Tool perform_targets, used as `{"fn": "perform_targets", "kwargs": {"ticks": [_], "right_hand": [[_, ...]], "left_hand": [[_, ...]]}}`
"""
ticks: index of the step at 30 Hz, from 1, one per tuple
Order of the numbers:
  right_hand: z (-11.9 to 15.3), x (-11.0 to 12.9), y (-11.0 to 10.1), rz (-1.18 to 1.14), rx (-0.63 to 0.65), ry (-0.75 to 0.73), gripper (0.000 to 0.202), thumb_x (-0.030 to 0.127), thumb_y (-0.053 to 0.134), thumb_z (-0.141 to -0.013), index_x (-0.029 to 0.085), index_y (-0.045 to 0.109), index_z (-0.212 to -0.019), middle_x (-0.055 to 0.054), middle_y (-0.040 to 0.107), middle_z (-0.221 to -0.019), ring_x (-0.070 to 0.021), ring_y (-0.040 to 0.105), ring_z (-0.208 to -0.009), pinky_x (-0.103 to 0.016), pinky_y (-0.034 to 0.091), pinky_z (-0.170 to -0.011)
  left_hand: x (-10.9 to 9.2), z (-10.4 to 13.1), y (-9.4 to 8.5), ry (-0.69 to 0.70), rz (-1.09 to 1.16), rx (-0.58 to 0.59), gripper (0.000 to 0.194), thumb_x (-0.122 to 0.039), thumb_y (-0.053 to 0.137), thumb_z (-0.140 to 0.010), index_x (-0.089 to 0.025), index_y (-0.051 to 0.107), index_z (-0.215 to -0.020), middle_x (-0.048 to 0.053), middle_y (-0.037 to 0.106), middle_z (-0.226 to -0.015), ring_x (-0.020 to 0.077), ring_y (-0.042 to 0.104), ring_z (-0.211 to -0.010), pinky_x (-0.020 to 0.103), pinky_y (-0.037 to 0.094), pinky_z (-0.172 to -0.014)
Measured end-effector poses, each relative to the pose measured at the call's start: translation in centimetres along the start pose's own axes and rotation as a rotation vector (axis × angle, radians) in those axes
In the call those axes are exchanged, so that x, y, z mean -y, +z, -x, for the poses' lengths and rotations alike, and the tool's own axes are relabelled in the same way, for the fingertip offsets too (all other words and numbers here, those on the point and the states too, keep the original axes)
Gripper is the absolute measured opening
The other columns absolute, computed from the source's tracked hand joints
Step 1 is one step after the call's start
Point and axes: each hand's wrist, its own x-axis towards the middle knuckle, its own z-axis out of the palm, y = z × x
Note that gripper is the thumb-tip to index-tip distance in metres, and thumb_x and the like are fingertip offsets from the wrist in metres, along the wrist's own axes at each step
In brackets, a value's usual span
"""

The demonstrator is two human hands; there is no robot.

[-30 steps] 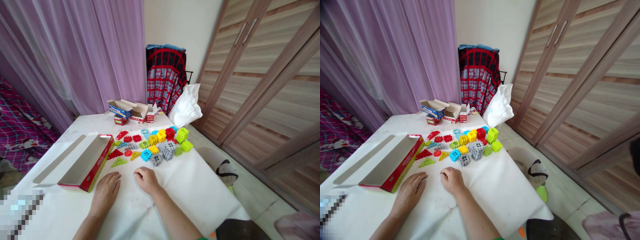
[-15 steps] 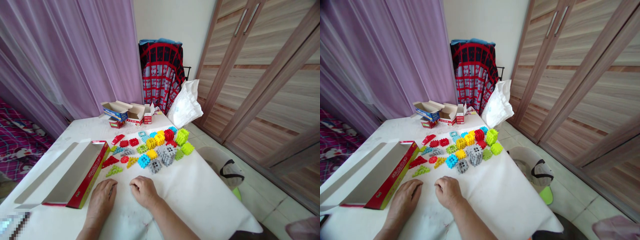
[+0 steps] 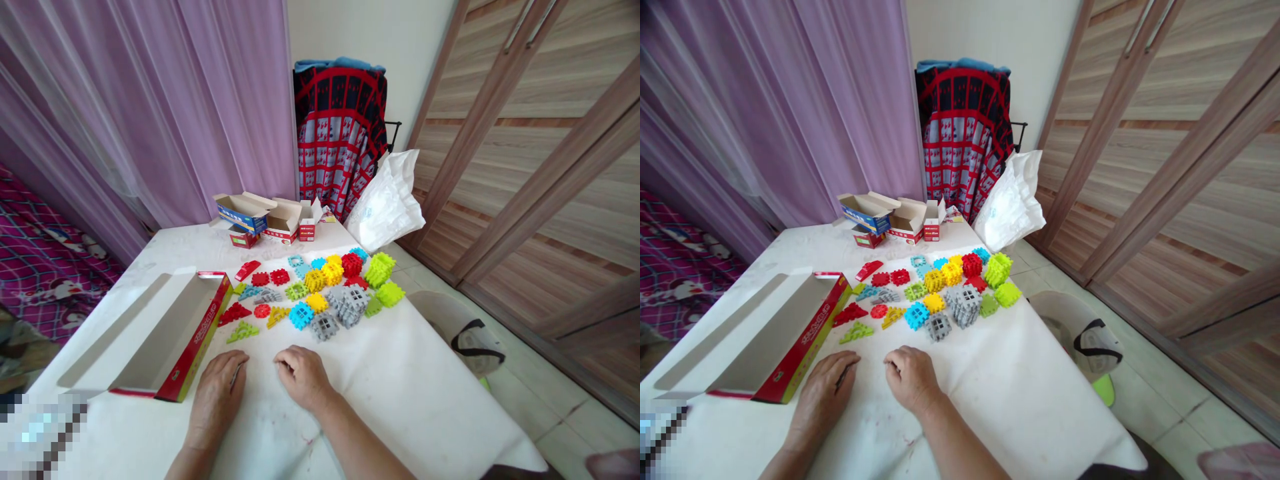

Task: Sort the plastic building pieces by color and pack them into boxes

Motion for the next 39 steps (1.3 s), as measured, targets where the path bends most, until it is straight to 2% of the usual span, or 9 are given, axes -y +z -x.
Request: {"fn": "perform_targets", "kwargs": {"ticks": [13, 18, 21, 26, 30, 32, 34, 36, 39], "right_hand": [[0.5, 0.0, -0.1, -0.023, -0.002, -0.014, 0.021, 0.010, 0.054, -0.081, 0.023, 0.069, -0.088, -0.001, 0.070, -0.080, -0.0157, 0.064, -0.075, -0.024, 0.047, -0.072], [1.9, -0.5, -1.3, 0.004, 0.056, -0.014, 0.021, 0.011, 0.056, -0.081, 0.024, 0.069, -0.090, -0.001, 0.071, -0.084, -0.0158, 0.066, -0.080, -0.025, 0.048, -0.076], [3.5, -1.2, -2.5, 0.001, 0.039, -0.011, 0.021, 0.010, 0.056, -0.081, 0.024, 0.069, -0.089, -0.001, 0.071, -0.083, -0.0154, 0.066, -0.078, -0.025, 0.049, -0.075], [6.2, -2.5, -4.8, -0.036, -0.059, -0.006, 0.022, 0.010, 0.052, -0.082, 0.023, 0.068, -0.087, -0.001, 0.069, -0.078, -0.0150, 0.065, -0.074, -0.024, 0.048, -0.071], [7.3, -5.6, -8.3, -0.010, -0.229, 0.091, 0.022, 0.016, 0.047, -0.087, 0.023, 0.068, -0.090, -0.003, 0.070, -0.081, -0.0161, 0.066, -0.076, -0.025, 0.050, -0.070], [7.2, -7.9, -10.7, 0.082, -0.359, 0.204, 0.021, 0.020, 0.047, -0.087, 0.022, 0.068, -0.092, -0.005, 0.070, -0.086, -0.0171, 0.066, -0.077, -0.025, 0.051, -0.068], [6.6, -10.1, -13.0, 0.216, -0.435, 0.304, 0.022, 0.023, 0.049, -0.084, 0.020, 0.067, -0.096, -0.007, 0.069, -0.093, -0.0180, 0.065, -0.075, -0.029, 0.053, -0.070], [5.5, -11.7, -14.5, 0.329, -0.430, 0.344, 0.026, 0.023, 0.052, -0.080, 0.019, 0.066, -0.101, -0.009, 0.067, -0.102, -0.0197, 0.066, -0.081, -0.032, 0.053, -0.076], [3.7, -12.9, -15.0, 0.420, -0.386, 0.359, 0.032, 0.022, 0.056, -0.077, 0.018, 0.063, -0.109, -0.012, 0.062, -0.116, -0.0228, 0.065, -0.093, -0.035, 0.053, -0.081]], "left_hand": [[0.1, 0.3, 0.0, -0.067, 0.060, 0.051, 0.022, -0.033, 0.050, -0.091, -0.024, 0.069, -0.093, 0.005, 0.073, -0.097, 0.0212, 0.068, -0.091, 0.034, 0.056, -0.080], [0.7, 0.5, 0.4, -0.048, 0.058, 0.026, 0.023, -0.037, 0.050, -0.090, -0.025, 0.070, -0.092, 0.005, 0.074, -0.097, 0.0219, 0.069, -0.090, 0.035, 0.056, -0.080], [0.8, 0.4, 0.5, -0.030, 0.060, 0.012, 0.024, -0.037, 0.050, -0.090, -0.025, 0.070, -0.092, 0.005, 0.074, -0.097, 0.0222, 0.069, -0.090, 0.036, 0.057, -0.081], [0.8, 0.3, 0.5, 0.004, 0.063, -0.004, 0.023, -0.037, 0.050, -0.090, -0.024, 0.069, -0.092, 0.005, 0.074, -0.096, 0.0216, 0.069, -0.089, 0.035, 0.056, -0.081], [1.1, 0.5, 0.8, -0.001, 0.059, -0.005, 0.025, -0.038, 0.049, -0.091, -0.024, 0.069, -0.093, 0.005, 0.074, -0.097, 0.0218, 0.069, -0.090, 0.035, 0.056, -0.082], [1.1, 0.6, 0.9, -0.010, 0.058, -0.001, 0.025, -0.039, 0.048, -0.091, -0.025, 0.069, -0.093, 0.005, 0.074, -0.098, 0.0221, 0.069, -0.091, 0.036, 0.055, -0.083], [1.1, 0.6, 1.0, -0.017, 0.050, -0.007, 0.026, -0.040, 0.048, -0.091, -0.024, 0.069, -0.093, 0.005, 0.074, -0.098, 0.0225, 0.069, -0.091, 0.037, 0.055, -0.084], [1.1, 0.6, 1.1, -0.020, 0.041, -0.011, 0.027, -0.040, 0.047, -0.091, -0.024, 0.069, -0.092, 0.005, 0.074, -0.097, 0.0228, 0.069, -0.091, 0.038, 0.055, -0.084], [1.1, 0.4, 1.0, -0.025, 0.030, 0.000, 0.028, -0.040, 0.046, -0.090, -0.024, 0.069, -0.092, 0.005, 0.074, -0.098, 0.0227, 0.069, -0.091, 0.037, 0.055, -0.084]]}}
